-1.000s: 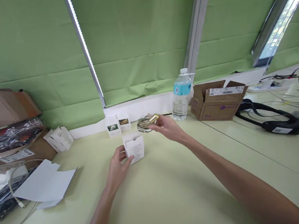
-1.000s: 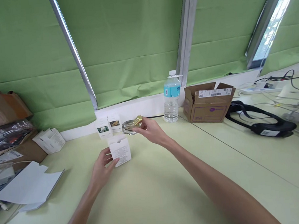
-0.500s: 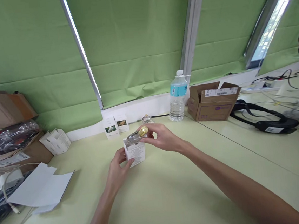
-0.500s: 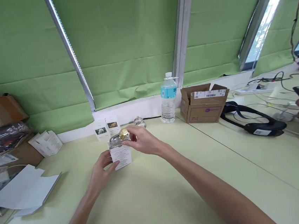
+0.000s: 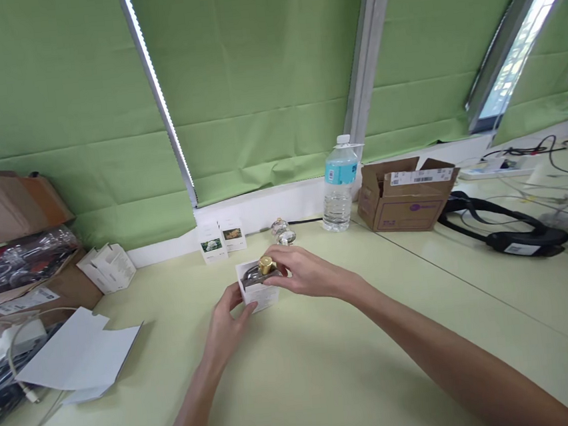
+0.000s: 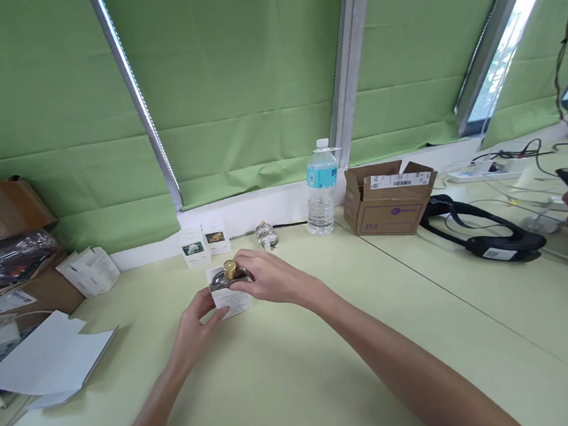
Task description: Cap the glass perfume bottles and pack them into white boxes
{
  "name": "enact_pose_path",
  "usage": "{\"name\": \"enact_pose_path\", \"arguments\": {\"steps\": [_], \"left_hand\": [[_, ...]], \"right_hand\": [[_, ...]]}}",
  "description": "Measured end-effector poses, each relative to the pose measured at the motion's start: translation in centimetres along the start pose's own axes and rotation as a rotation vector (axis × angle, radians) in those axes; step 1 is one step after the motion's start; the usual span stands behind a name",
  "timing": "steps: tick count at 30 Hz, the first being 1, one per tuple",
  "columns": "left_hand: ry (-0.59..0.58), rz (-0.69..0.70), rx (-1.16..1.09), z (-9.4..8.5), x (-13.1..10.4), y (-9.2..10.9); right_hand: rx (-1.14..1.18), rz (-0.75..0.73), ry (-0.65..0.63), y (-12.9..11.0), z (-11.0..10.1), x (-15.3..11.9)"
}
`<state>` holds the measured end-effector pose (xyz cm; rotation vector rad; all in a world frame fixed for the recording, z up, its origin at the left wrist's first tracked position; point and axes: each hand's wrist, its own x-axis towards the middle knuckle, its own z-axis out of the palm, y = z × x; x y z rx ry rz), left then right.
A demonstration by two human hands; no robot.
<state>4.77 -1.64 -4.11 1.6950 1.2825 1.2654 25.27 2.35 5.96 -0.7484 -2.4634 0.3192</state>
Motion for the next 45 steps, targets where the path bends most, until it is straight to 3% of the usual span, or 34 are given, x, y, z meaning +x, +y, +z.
{"name": "enact_pose_path", "arguments": {"steps": [16,45], "left_hand": [[-0.024,-0.029,0.046,0.2,-0.3,0.1],[-0.017,0.037,0.036,0.3,-0.5,0.8]], "right_hand": [[-0.033,0.020,-0.105,-0.9,0.4,-0.3],[-0.261,-0.078,-0.102,-1.3,2.1,-0.2]]}}
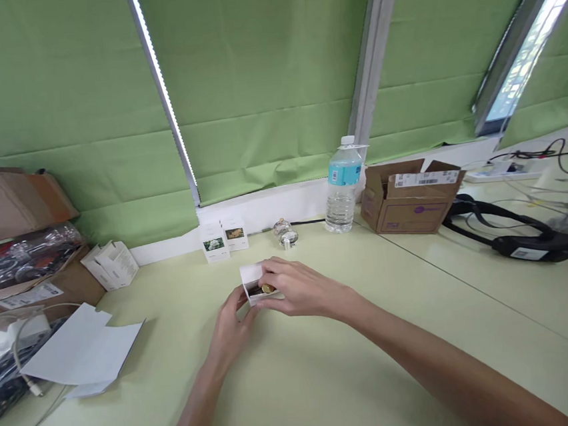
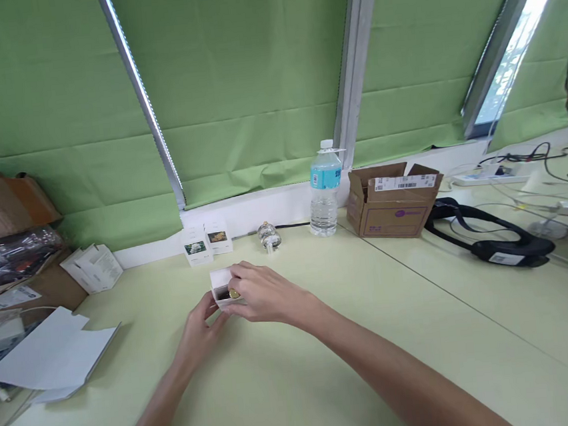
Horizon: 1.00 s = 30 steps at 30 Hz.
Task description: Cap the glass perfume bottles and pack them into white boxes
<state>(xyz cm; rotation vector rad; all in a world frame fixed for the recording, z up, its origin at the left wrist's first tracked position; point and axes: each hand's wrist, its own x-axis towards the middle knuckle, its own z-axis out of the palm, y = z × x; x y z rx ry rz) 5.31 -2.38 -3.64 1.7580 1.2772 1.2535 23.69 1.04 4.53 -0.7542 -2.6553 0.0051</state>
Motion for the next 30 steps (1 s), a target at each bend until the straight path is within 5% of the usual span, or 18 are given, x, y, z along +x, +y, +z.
{"name": "enact_pose_path", "arguments": {"steps": [17,30], "left_hand": [[-0.061,0.032,0.077,-0.4,0.1,-0.5],[-0.074,0.071,0.149,-0.1,0.0,-1.0]], "right_hand": [[-0.410,0.066,0.053,-2.3,1.6,0.3],[-0.412,0.173,0.054,-2.5,1.9,0.1]]}}
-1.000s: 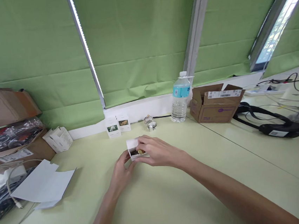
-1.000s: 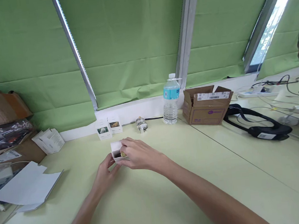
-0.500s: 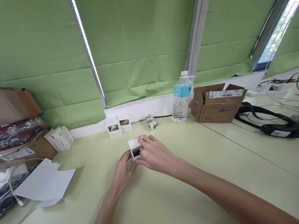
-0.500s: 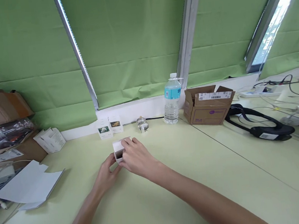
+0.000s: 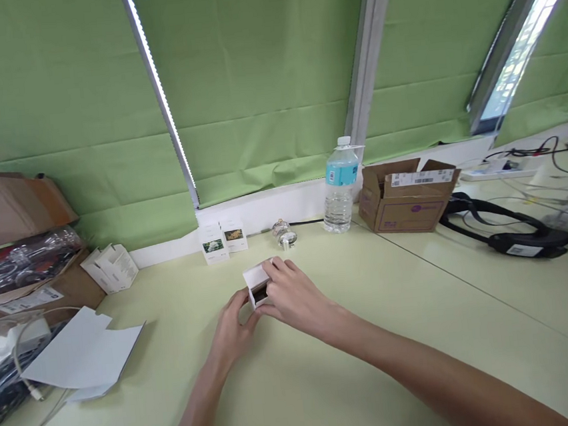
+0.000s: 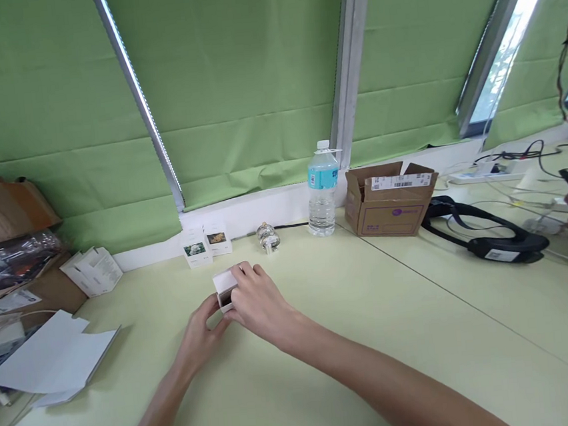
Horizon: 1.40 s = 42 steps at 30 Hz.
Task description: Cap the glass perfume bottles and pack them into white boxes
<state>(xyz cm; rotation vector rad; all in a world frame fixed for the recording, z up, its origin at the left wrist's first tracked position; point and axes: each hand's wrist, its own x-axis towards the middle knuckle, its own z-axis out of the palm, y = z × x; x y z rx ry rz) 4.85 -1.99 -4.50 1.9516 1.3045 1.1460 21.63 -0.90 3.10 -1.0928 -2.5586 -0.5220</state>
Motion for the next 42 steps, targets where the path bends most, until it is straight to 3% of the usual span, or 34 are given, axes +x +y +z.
{"name": "enact_pose_path", "arguments": {"steps": [17,27,32,38,42], "left_hand": [[0.012,-0.051,-0.123,-0.4,0.1,0.3],[0.209,-0.057,-0.115,-1.4,0.1,-0.7],[0.189,0.004,-0.024,-1.3,0.1,-0.3],[0.235,-0.006,-0.134,-1.5,0.6,0.8],[0.274,-0.058,-0.199,-1.4,1.0,1.2]], "right_hand": [[0.277,0.022,-0.012,1.2,-2.1,-0.5],[0.810,0.136,-0.133,4.3,-0.9,0.4],[0.884,0.129,-0.166,4.8,-0.5,0.5],[0.837,0.138,-0.003,4.2,-0.4,1.0],[0.739,0.281,0.148,3.3,1.3,1.4]]}}
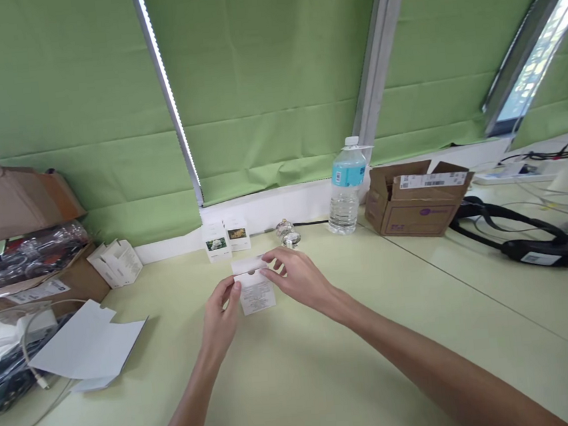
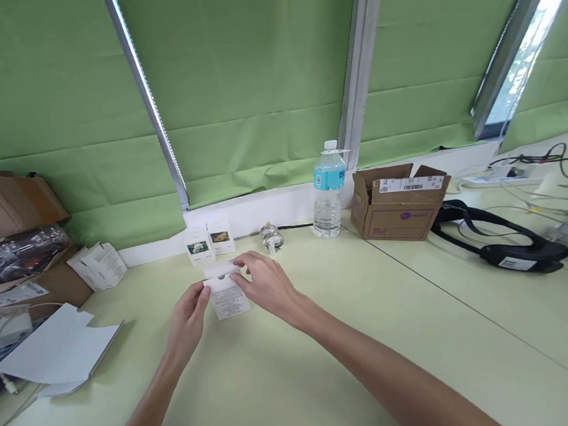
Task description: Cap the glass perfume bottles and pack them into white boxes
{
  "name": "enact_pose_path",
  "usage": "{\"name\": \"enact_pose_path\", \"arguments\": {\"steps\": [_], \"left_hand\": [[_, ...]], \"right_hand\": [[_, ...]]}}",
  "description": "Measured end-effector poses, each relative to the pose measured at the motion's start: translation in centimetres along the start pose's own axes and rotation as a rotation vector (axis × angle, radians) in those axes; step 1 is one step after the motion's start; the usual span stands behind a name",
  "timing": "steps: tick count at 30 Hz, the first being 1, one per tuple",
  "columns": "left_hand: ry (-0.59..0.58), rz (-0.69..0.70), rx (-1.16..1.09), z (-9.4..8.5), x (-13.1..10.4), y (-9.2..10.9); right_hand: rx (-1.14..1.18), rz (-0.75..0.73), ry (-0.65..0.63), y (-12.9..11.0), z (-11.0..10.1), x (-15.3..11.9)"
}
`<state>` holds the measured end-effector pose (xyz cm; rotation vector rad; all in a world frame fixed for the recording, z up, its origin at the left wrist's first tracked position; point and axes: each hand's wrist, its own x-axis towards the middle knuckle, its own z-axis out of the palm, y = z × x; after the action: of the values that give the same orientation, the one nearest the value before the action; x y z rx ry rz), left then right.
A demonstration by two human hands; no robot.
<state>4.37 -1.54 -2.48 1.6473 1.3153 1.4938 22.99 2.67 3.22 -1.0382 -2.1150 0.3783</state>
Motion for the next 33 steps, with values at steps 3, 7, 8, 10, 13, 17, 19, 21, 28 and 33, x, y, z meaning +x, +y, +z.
{"name": "enact_pose_path", "arguments": {"steps": [3,7,8,10,13,17,19,21,28,33], "left_hand": [[0.033,-0.029,-0.029,0.3,-0.1,0.2],[0.120,0.006,0.056,0.4,-0.6,0.3],[0.114,0.046,0.129,0.3,-0.7,0.2],[0.075,0.119,0.279,0.1,-0.9,0.0],[0.036,0.131,0.354,0.0,-0.9,-0.2],[0.034,0.129,0.324,0.0,-0.7,-0.2],[0.051,0.135,0.296,0.0,-0.7,0.0],[0.082,0.126,0.238,0.1,-0.7,0.1],[0.133,0.109,0.218,-0.3,-0.6,0.6],[0.135,0.177,0.296,-0.5,-0.4,0.6]], "right_hand": [[0.067,0.107,0.075,0.9,1.6,0.0],[0.266,0.174,-0.046,2.0,2.6,0.4],[0.280,0.166,-0.057,2.1,2.6,0.5],[0.272,0.128,-0.052,2.1,2.4,0.6],[0.280,0.078,-0.064,1.9,1.7,0.7],[0.340,0.014,-0.084,1.5,0.7,0.8],[0.339,-0.001,-0.091,1.5,0.5,0.8],[0.316,-0.006,-0.102,1.8,0.4,0.8],[0.205,-0.070,-0.135,2.4,0.4,0.8],[0.146,-0.105,-0.123,2.3,0.5,0.7]]}}
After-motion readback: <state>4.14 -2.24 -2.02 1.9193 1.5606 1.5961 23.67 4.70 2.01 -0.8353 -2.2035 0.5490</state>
